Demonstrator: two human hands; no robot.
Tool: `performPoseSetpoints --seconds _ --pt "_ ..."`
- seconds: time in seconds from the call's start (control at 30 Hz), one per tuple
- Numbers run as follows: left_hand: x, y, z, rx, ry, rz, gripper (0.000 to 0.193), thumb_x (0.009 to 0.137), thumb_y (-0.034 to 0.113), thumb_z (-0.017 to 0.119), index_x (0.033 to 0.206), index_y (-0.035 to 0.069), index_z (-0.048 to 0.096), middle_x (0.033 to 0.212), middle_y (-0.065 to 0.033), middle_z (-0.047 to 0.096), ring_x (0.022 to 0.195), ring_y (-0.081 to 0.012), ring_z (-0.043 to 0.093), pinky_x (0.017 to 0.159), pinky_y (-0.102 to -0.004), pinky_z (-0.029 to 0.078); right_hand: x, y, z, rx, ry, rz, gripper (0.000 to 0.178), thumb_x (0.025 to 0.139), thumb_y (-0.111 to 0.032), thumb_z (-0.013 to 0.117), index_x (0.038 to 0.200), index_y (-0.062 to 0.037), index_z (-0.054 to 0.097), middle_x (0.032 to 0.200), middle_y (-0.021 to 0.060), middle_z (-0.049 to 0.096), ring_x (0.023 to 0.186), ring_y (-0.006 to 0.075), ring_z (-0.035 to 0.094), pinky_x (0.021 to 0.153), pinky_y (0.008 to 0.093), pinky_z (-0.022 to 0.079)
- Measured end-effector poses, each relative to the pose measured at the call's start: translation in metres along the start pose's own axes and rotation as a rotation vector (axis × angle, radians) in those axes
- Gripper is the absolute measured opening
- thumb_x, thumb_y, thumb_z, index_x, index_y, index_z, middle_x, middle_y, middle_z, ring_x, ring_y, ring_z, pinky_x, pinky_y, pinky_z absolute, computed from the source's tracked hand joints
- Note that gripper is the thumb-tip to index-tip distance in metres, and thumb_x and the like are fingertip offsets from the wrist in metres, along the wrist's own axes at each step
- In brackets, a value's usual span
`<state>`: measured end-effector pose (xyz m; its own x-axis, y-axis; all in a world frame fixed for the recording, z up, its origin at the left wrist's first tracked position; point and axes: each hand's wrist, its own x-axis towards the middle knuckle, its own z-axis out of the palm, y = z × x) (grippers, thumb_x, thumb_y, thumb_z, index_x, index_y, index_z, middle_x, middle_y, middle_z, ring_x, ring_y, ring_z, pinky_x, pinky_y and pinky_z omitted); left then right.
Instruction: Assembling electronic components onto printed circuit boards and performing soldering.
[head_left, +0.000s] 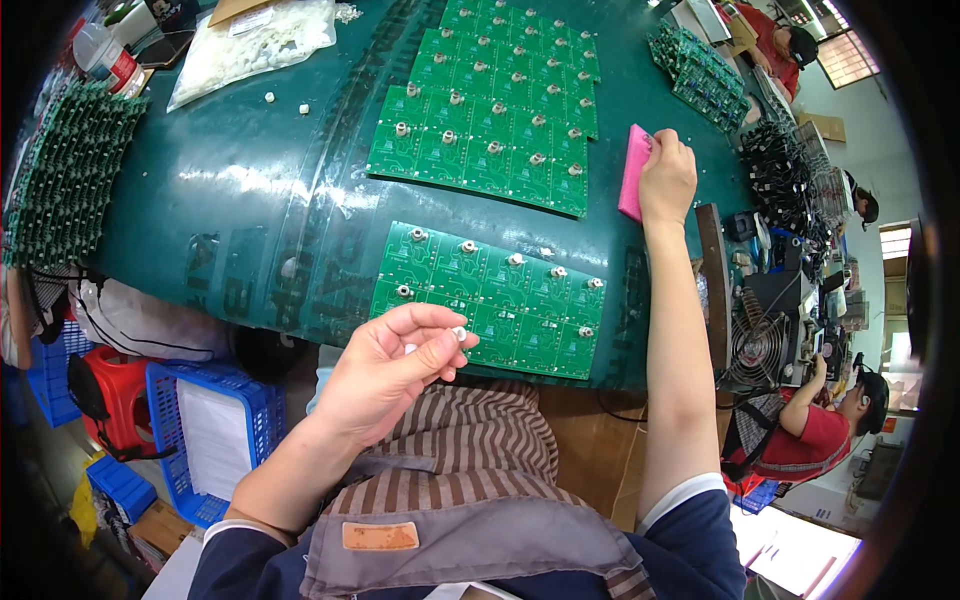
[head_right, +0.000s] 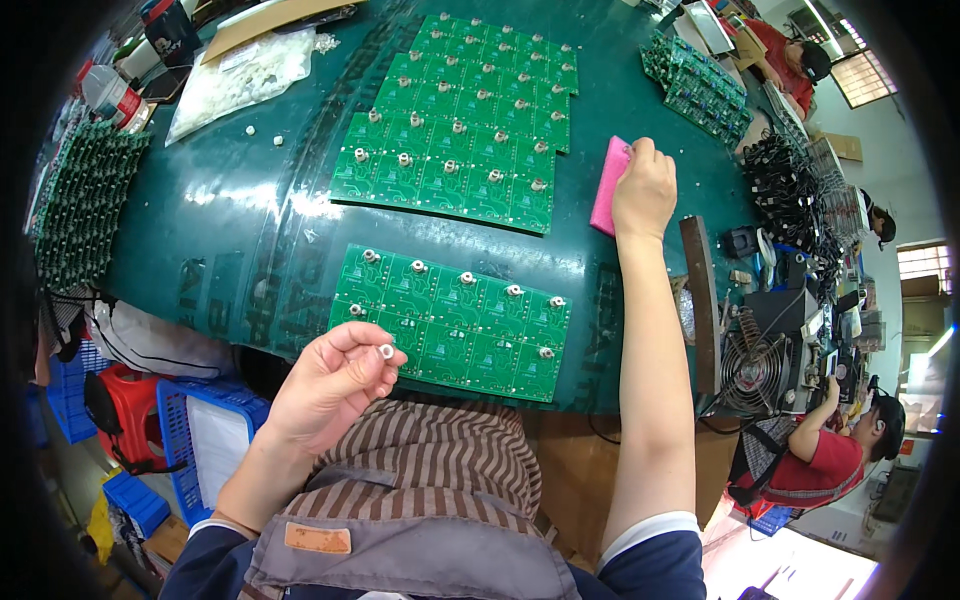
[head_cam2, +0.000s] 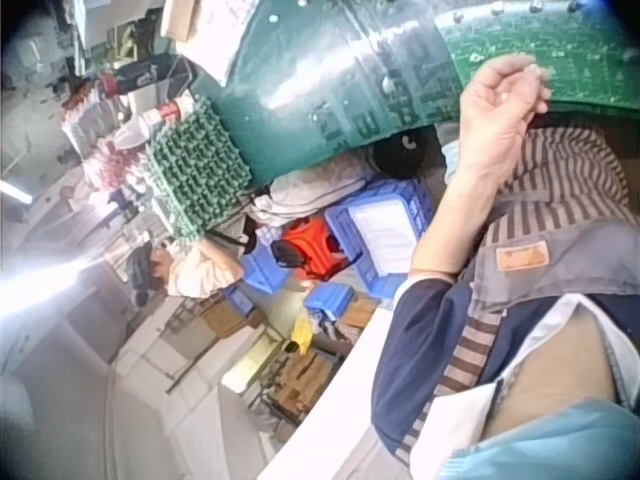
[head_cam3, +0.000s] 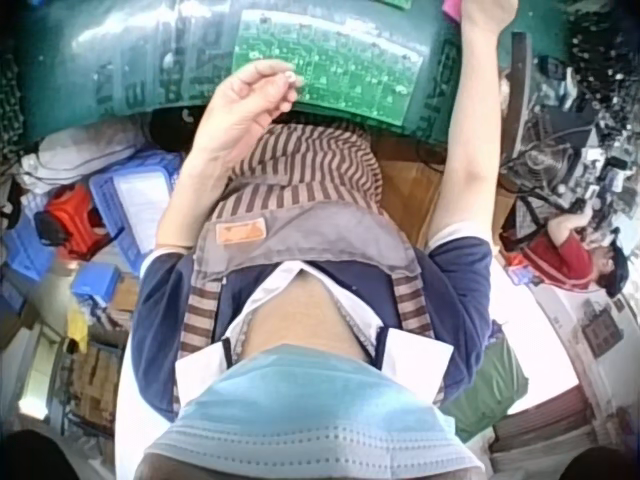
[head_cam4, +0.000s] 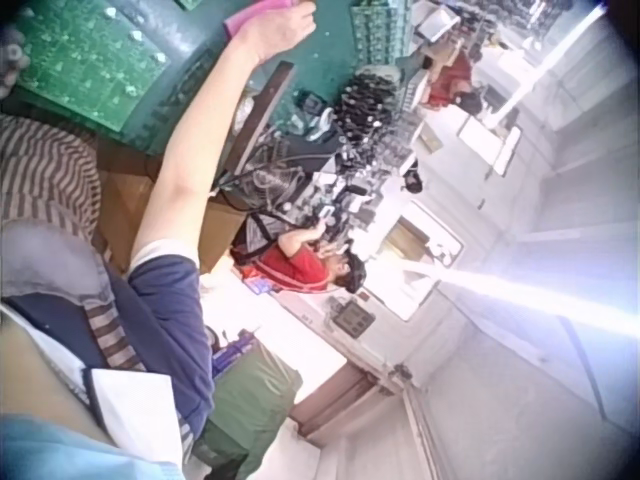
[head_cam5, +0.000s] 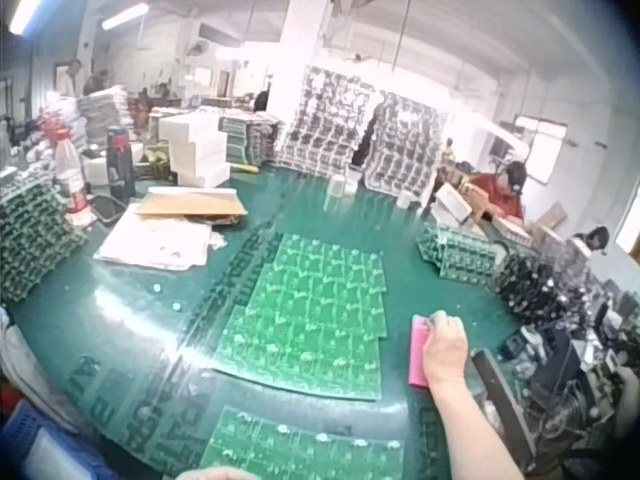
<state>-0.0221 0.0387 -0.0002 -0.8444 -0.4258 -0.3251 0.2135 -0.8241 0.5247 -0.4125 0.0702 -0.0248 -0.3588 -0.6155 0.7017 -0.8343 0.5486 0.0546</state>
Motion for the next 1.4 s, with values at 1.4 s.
performPoseSetpoints --seconds 1.4 --pt "-0.015 -0.011 -0.001 0.136 0.014 -0.040 0.022 0.090 0.001 0.054 0.111 -0.001 0.049 0.120 -0.0162 0.056 0.107 -0.0182 0.058 0.092 -0.0319 0.049 -0.086 -0.168 -0.145 1.134 -0.516 0.228 0.008 0.074 -0.001 0.072 0.081 -0.0016 0.068 0.076 0.0077 0.068 0.072 0.0167 0.064 0.064 0.0271 0.049"
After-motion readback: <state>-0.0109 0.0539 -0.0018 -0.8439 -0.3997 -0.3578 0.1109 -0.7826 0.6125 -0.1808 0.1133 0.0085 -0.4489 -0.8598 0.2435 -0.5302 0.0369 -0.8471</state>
